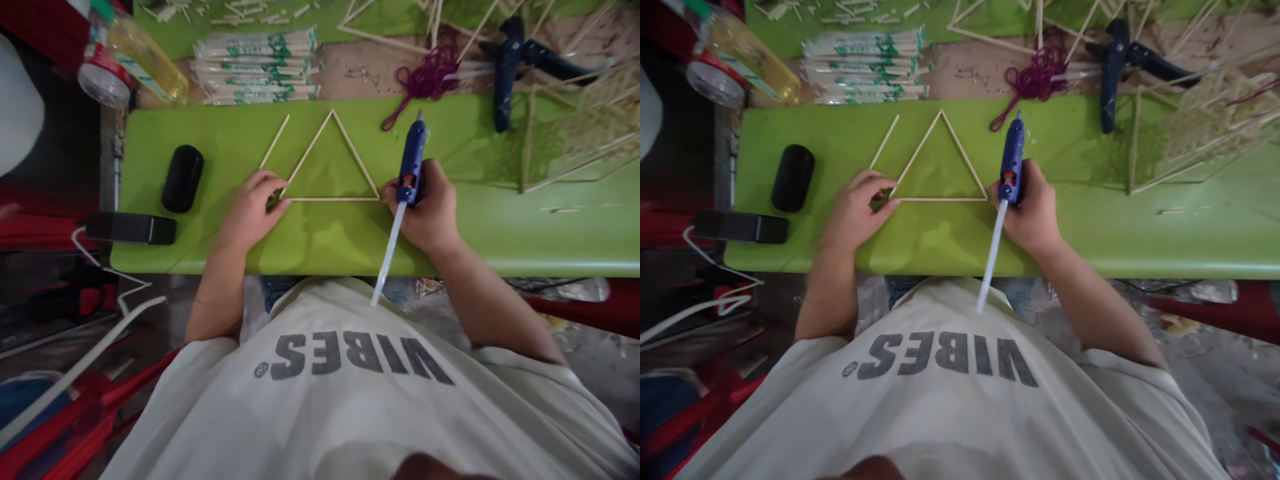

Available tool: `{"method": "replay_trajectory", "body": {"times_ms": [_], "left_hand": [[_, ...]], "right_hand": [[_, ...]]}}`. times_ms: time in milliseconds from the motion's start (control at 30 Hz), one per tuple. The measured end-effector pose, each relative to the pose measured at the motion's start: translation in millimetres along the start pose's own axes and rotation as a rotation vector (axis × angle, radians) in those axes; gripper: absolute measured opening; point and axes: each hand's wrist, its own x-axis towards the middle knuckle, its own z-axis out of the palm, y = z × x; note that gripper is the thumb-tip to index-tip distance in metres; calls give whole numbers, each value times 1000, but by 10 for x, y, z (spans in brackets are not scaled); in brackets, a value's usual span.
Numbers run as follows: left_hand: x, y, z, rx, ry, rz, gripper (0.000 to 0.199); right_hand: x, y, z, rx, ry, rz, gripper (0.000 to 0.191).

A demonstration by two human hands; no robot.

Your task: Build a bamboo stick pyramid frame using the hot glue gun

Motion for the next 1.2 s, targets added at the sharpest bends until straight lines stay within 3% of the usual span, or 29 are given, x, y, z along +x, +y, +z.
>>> {"method": "replay_trajectory", "body": {"times_ms": [167,333,500,633,733,867,1000,1100,1200], "left_hand": [[-15,-14,-27,-34,19,9,33],[-31,-24,-54,-34,39,-2,35],[-34,-25,-33,-21,24,-6,34],[-75,66,-42,61,28,43,36],[-69,268,-72,165,-69,173,35],[172,648,-60,266,-229,390,35],[568,919,67,274,-312,409,29],[727,955,202,242,-339,428,30],[749,864,301,218,-289,460,27]], "right_hand": [[83,140,-30,219,45,78,39],[165,202,-68,262,56,95,41],[135,130,-82,233,-15,142,59],[79,52,-274,342,-105,221,53],[134,68,-526,404,-211,221,46],[383,29,-798,407,-334,181,45],[553,-92,-861,369,-414,174,64],[506,-69,-908,342,-469,248,73],[427,30,-1033,269,-551,316,66]]}}
